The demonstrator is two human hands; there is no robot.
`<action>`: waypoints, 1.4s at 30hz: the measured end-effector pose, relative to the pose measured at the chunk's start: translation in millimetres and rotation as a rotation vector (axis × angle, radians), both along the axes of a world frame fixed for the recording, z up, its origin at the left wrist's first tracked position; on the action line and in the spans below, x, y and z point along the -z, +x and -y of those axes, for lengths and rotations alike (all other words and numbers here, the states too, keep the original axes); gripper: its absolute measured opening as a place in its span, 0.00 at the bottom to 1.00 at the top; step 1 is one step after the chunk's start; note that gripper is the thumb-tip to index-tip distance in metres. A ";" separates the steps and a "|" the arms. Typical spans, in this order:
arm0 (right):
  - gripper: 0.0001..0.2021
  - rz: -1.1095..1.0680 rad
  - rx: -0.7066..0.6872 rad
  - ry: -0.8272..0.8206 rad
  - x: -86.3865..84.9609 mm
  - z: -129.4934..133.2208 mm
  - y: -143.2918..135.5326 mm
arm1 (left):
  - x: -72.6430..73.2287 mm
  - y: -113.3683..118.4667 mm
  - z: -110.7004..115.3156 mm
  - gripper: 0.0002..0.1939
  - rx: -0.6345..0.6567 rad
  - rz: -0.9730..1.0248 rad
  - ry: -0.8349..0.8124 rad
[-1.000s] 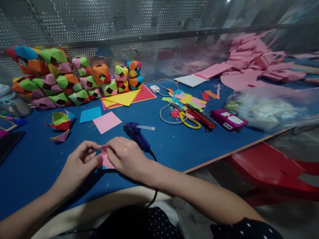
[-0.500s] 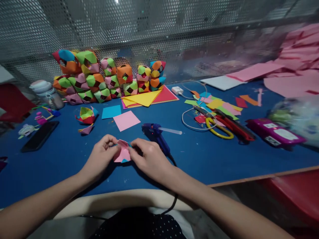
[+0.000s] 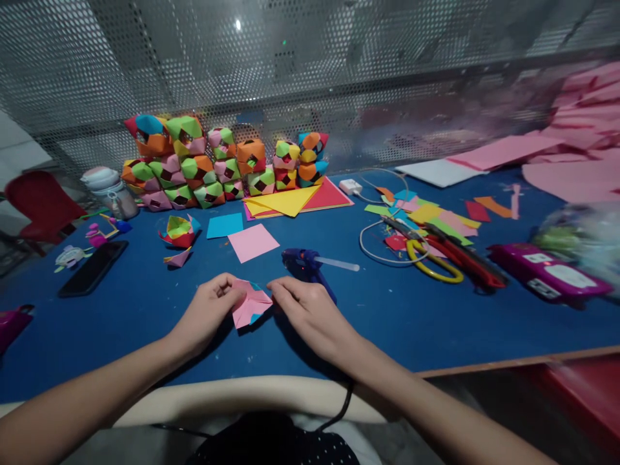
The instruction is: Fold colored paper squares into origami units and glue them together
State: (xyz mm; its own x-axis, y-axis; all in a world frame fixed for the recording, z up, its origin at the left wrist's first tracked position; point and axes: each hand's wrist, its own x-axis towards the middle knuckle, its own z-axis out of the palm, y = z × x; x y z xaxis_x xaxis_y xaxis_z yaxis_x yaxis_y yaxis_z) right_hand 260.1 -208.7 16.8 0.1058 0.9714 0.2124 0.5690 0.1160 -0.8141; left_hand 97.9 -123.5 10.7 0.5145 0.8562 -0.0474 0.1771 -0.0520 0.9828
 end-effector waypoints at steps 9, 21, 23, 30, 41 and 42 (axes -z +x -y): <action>0.11 0.047 -0.024 -0.007 1.8 3.7 -3.4 | -3.9 2.4 1.5 0.10 0.088 0.069 -0.176; 0.07 0.080 -0.138 0.070 6.9 13.4 -7.4 | 5.2 -0.9 -4.9 0.06 -0.006 -0.032 0.046; 0.08 0.154 -0.123 0.070 5.1 20.7 1.5 | 5.3 -2.3 -7.7 0.08 -0.040 -0.031 0.056; 0.15 0.477 0.074 -0.076 1.4 28.7 51.0 | 2.0 -4.3 -14.4 0.07 -0.066 0.081 -0.121; 0.17 0.510 0.044 -0.017 24.8 -15.8 64.6 | 5.2 -13.0 -30.7 0.20 -0.020 -0.076 0.014; 0.18 0.507 0.047 -0.009 28.9 -18.4 63.6 | 3.4 -15.7 -32.1 0.19 -0.016 -0.105 0.044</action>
State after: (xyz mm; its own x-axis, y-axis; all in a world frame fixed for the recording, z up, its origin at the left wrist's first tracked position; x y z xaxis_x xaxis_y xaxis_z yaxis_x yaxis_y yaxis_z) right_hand 323.6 -190.4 -12.1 0.0354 0.9702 0.2395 0.8973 0.0747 -0.4351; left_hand 82.2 -91.4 7.4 0.4949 0.8667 -0.0620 0.2798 -0.0914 0.9557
